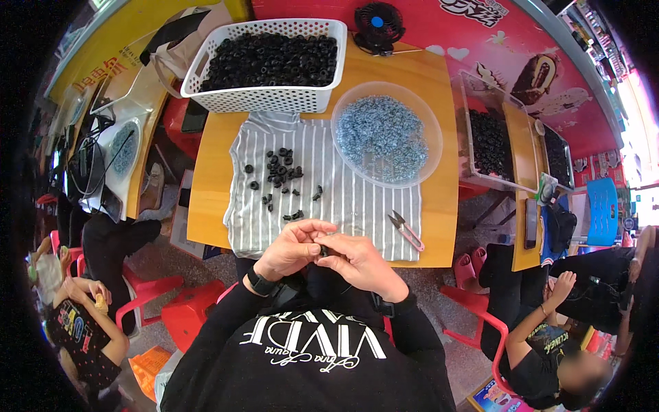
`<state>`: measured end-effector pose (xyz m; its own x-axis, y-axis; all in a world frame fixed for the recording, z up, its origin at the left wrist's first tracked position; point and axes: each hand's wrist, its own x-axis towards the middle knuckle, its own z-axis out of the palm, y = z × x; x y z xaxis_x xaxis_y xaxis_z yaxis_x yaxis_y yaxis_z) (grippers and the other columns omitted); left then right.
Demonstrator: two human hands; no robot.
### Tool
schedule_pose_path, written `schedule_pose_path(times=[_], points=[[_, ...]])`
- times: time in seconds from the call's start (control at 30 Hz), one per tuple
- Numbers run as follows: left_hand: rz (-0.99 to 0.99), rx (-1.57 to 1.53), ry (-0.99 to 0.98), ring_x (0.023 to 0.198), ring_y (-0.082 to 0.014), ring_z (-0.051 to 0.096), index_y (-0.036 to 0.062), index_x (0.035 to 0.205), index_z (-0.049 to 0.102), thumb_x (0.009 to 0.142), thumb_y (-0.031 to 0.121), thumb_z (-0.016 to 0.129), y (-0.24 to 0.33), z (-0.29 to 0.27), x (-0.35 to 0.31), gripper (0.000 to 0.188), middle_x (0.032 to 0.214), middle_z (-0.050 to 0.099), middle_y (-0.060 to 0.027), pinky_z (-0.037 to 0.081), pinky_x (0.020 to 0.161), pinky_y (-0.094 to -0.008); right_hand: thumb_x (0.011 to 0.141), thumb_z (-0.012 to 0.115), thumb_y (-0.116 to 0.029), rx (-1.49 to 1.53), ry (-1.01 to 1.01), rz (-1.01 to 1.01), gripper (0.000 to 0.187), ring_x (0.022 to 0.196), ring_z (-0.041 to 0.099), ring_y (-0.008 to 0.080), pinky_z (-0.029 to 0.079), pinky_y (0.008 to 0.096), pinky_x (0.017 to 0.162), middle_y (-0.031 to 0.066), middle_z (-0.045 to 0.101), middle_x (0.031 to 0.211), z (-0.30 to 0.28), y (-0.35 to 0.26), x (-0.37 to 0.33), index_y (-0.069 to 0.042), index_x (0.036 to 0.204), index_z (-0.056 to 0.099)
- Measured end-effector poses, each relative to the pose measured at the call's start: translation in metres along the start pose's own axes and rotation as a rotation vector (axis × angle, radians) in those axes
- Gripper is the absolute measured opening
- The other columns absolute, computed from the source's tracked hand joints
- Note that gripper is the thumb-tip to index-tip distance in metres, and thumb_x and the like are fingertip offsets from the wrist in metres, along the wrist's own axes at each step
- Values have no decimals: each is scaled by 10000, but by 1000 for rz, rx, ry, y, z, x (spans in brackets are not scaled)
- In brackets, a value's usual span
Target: The person sits at a table and repeatedly picks up small black plastic components and light blue granular material. They manipulate the components by hand, appearing to insert the granular material into the black pieces. The person places the assembled units onto a striped cloth on the table. A pair of pliers is visible on the table but is not used during the clip.
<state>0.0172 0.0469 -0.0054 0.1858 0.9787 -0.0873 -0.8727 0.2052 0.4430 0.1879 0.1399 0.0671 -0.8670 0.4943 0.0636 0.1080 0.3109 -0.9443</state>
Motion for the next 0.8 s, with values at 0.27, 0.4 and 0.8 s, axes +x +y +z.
schedule_pose_path(times=[0.27, 0.4, 0.8], points=[[13, -18, -6, 1027, -188, 678, -49, 1231, 584, 864, 71, 753, -4, -6, -2, 422, 1127, 683, -123, 548, 903, -310, 800, 769, -44, 66, 55, -110, 285, 800, 717, 295, 538, 325, 660, 143, 707, 900, 13, 14, 1, -12, 1068, 676], [-1, -10, -10, 1037, -185, 673, -47, 1228, 582, 861, 73, 758, -4, -6, -2, 424, 1130, 681, -120, 544, 907, -308, 792, 770, -30, 105, 67, -155, 257, 750, 713, 272, 529, 315, 632, 134, 702, 848, 13, 16, 3, -7, 1034, 686], [39, 257, 168, 946, -141, 665, -2, 1279, 577, 880, -37, 673, 15, 39, -3, 413, 1044, 679, -76, 543, 836, -282, 746, 781, -3, -59, 145, -155, 356, 687, 648, 231, 481, 324, 584, 97, 627, 770, 5, 17, -4, -28, 1091, 698]])
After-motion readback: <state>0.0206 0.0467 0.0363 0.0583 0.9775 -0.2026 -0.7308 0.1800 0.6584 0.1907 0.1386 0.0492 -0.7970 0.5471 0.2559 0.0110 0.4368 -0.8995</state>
